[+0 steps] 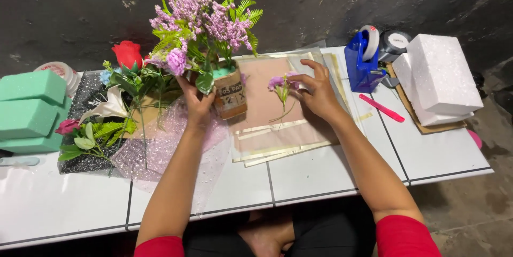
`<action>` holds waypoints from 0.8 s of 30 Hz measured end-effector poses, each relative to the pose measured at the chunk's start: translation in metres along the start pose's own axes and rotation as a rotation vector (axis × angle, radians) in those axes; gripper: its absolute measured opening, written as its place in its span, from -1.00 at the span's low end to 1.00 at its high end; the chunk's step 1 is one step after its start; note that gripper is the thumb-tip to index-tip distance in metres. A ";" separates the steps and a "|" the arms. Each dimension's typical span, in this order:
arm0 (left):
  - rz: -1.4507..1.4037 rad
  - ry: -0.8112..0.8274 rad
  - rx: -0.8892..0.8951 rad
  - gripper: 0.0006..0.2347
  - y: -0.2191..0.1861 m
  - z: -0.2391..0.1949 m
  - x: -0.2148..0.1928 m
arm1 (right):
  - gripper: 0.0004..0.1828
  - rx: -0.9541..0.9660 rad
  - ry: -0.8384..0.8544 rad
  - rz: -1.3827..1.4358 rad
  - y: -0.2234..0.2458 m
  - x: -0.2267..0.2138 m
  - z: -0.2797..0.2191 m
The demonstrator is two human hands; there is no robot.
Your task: Arranging artificial flowers into a small decorative container on a workspace.
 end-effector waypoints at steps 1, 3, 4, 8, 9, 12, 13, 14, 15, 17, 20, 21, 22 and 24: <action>0.008 -0.026 -0.054 -0.09 0.000 -0.009 0.006 | -0.38 0.027 0.006 -0.034 -0.003 -0.004 0.001; 0.000 -0.012 -0.070 -0.09 -0.015 -0.006 0.021 | -0.54 0.186 -0.023 -0.031 -0.016 -0.016 0.003; -0.007 0.003 -0.092 -0.09 -0.021 -0.007 0.030 | -0.68 0.351 -0.051 -0.027 -0.030 -0.024 -0.001; 0.012 0.014 -0.125 -0.15 -0.011 -0.009 0.039 | -0.64 0.566 0.217 -0.072 0.024 0.003 -0.018; -0.011 0.028 -0.142 -0.13 -0.014 -0.009 0.049 | -0.61 0.602 0.296 -0.165 0.017 0.016 -0.021; -0.034 0.040 -0.193 -0.15 -0.022 -0.015 0.064 | -0.62 0.665 0.356 -0.134 -0.022 0.045 -0.022; -0.043 0.045 -0.230 -0.19 -0.023 -0.016 0.069 | -0.67 0.700 0.329 -0.013 -0.038 0.052 -0.021; -0.044 0.042 -0.224 -0.19 -0.014 -0.018 0.067 | -0.67 0.694 0.329 -0.015 -0.039 0.045 -0.023; -0.032 0.060 -0.191 -0.15 -0.007 -0.018 0.067 | -0.76 0.731 0.246 0.262 -0.041 0.035 -0.024; -0.017 0.074 -0.152 -0.11 0.005 -0.022 0.070 | -0.84 0.751 0.162 0.539 -0.043 0.021 -0.026; 0.005 0.072 -0.137 -0.14 0.024 -0.034 0.078 | -0.80 0.651 0.003 0.876 -0.037 0.002 -0.030; 0.062 0.080 -0.133 -0.13 0.033 -0.036 0.076 | -0.78 0.496 -0.086 0.930 -0.026 -0.009 -0.029; 0.119 0.091 -0.133 -0.13 0.042 -0.040 0.075 | -0.74 0.344 -0.176 0.977 -0.017 -0.021 -0.034; 0.209 0.110 -0.136 -0.14 0.068 -0.048 0.060 | -0.75 0.269 -0.234 0.948 0.013 -0.040 -0.035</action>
Point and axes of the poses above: each hand's wrist, its own z-axis towards the middle knuckle, its own x-axis out of the palm, y = z × x, the point moved 9 cm from there along z, towards the middle knuckle, and after that the axes turned 10 degrees about x, right-handed, at the moved point
